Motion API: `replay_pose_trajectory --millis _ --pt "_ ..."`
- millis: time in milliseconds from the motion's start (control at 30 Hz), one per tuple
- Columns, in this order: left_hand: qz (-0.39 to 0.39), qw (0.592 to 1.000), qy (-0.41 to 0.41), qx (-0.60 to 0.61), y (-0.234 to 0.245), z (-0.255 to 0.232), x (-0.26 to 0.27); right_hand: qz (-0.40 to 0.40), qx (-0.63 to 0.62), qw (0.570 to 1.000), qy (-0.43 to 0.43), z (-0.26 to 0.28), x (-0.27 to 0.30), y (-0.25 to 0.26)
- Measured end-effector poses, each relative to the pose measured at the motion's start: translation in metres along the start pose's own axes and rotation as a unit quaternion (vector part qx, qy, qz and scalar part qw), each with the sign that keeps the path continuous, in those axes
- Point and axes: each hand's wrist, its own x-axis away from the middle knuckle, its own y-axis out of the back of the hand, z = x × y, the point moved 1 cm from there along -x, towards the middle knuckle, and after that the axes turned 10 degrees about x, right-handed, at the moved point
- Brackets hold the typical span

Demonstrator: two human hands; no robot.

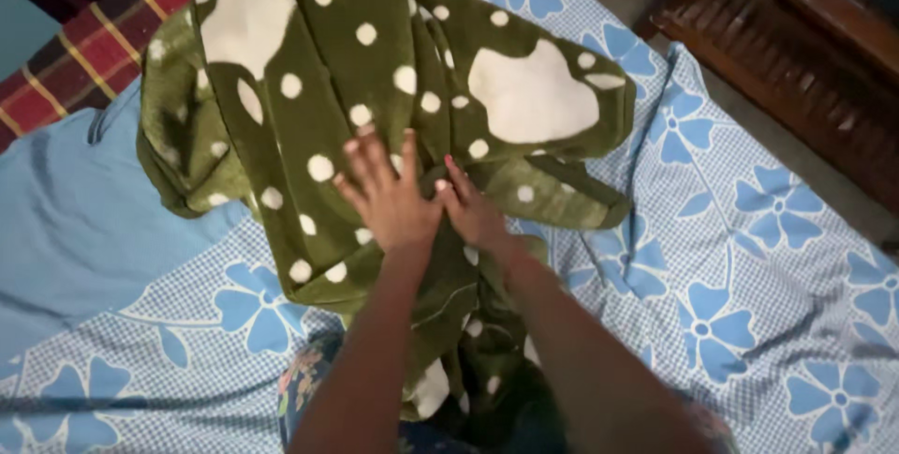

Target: The person folds a pillowcase and smooths it on a bed, then gathers and folds a green blanket with white polka dots.

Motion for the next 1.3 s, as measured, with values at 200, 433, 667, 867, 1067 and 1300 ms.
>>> replay_pose_trajectory --millis 200,433,667,867,1067,1300 --pt "-0.001 0.998 0.062 0.030 -0.007 0.013 0.018 -0.139 0.103 0.983 -0.052 0.037 0.042 -0.012" --pt "-0.082 0.996 -0.013 0.010 -0.099 0.014 -0.023 -0.210 0.161 0.955 -0.132 -0.036 -0.040 -0.032" --pt "-0.132 0.991 -0.007 0.017 -0.120 -0.002 -0.031 -0.367 0.138 0.919 0.033 -0.073 -0.059 -0.027" --pt "-0.095 0.995 -0.007 -0.012 -0.118 -0.006 -0.038 -0.405 0.137 0.903 0.030 -0.077 -0.064 -0.028" --pt "-0.021 0.999 0.018 -0.043 -0.118 -0.005 -0.040 -0.367 0.110 0.924 -0.011 -0.073 -0.066 -0.023" --pt "0.020 0.993 0.085 -0.081 -0.097 -0.007 -0.047 -0.182 0.029 0.983 -0.003 -0.077 -0.038 -0.006"
